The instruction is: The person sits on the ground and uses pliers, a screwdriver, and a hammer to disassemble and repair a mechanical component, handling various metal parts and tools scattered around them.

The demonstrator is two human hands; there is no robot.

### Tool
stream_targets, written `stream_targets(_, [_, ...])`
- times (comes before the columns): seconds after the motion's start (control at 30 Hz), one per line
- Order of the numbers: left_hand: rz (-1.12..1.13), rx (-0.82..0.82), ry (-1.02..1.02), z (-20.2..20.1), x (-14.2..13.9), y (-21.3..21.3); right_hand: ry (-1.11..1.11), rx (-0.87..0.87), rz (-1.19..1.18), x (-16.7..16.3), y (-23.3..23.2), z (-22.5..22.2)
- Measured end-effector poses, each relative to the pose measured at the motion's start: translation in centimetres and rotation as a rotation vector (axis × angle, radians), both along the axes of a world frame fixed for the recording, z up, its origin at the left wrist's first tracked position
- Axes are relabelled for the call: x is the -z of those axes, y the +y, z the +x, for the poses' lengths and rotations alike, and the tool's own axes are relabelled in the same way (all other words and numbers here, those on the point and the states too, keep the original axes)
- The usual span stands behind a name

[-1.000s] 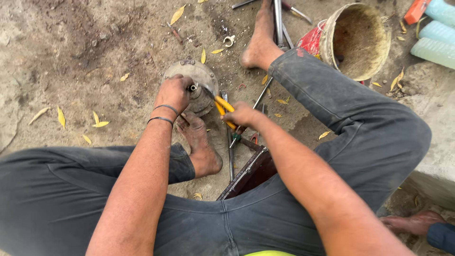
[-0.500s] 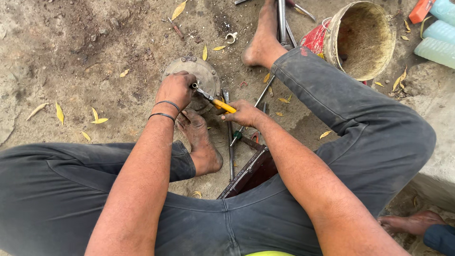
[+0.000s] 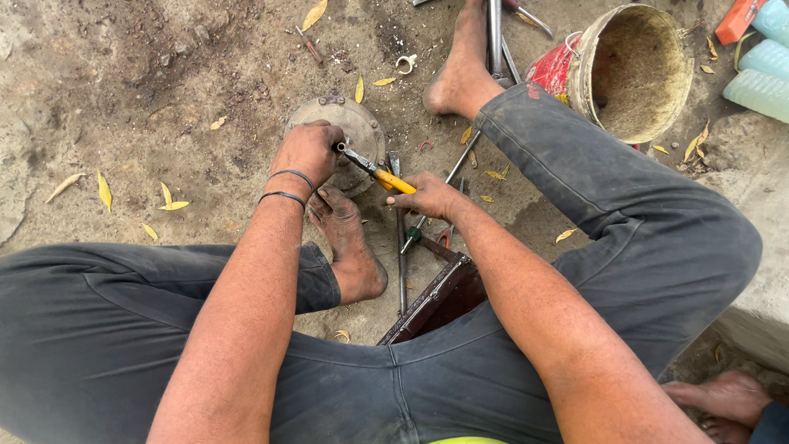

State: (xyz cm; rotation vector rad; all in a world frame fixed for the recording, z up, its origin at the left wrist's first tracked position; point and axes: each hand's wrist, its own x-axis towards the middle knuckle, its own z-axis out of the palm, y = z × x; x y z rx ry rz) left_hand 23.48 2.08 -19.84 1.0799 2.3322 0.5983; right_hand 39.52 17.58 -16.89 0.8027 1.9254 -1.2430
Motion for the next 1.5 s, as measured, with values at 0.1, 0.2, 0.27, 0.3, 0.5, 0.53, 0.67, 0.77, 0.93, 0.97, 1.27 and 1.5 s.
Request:
stream_targets(0.1, [0.000,0.014,0.008,-0.1,0.0,0.0,0.008,-0.009,0.013,0.1,0.2,-0.2])
stream_targets(0.2, [-0.001,0.014,0.012,-0.3,0.1,0.1,0.010,0.022,0.025,0.1,0.3,-0.2])
stream_targets(0.27, [-0.006,0.019,0.003,-0.3,0.2,0.2,0.004,-0.161,0.240,-0.3,0.0,-0.1])
stream_targets(0.3, [-0.008,0.030,0.000,-0.4,0.2,0.3,0.003,-0.251,0.349,-0.5,-0.1,0.0])
stream_targets(0.5, [0.029,0.027,0.060,-0.1,0.4,0.2,0.294,-0.486,0.775,-0.9,-0.8,1.0])
stream_targets(0.53, [0.032,0.025,0.074,0.0,0.4,0.1,0.364,-0.473,0.791,-0.6,-0.7,1.1])
stream_targets(0.67, [0.036,-0.006,0.088,0.6,0.4,0.1,0.365,-0.374,0.645,0.6,-0.1,0.9])
stream_targets(0.77, [0.016,-0.034,0.097,1.4,0.3,0.7,0.176,-0.337,0.493,0.8,0.2,0.8])
stream_targets(0.93, [-0.020,-0.035,0.249,3.2,0.5,1.7,0.157,-0.351,0.528,0.4,1.5,1.0])
stream_targets(0.97, [-0.008,-0.054,0.248,3.5,0.5,1.8,0.132,-0.364,0.540,0.2,1.7,1.1])
stream_targets(1.27, [0.005,-0.106,0.228,4.1,1.4,2.7,0.135,-0.309,0.572,0.3,2.8,2.0])
stream_targets(1.5, [0.228,-0.068,0.189,4.3,2.9,2.4,0.046,-0.167,0.587,-0.4,3.4,2.5])
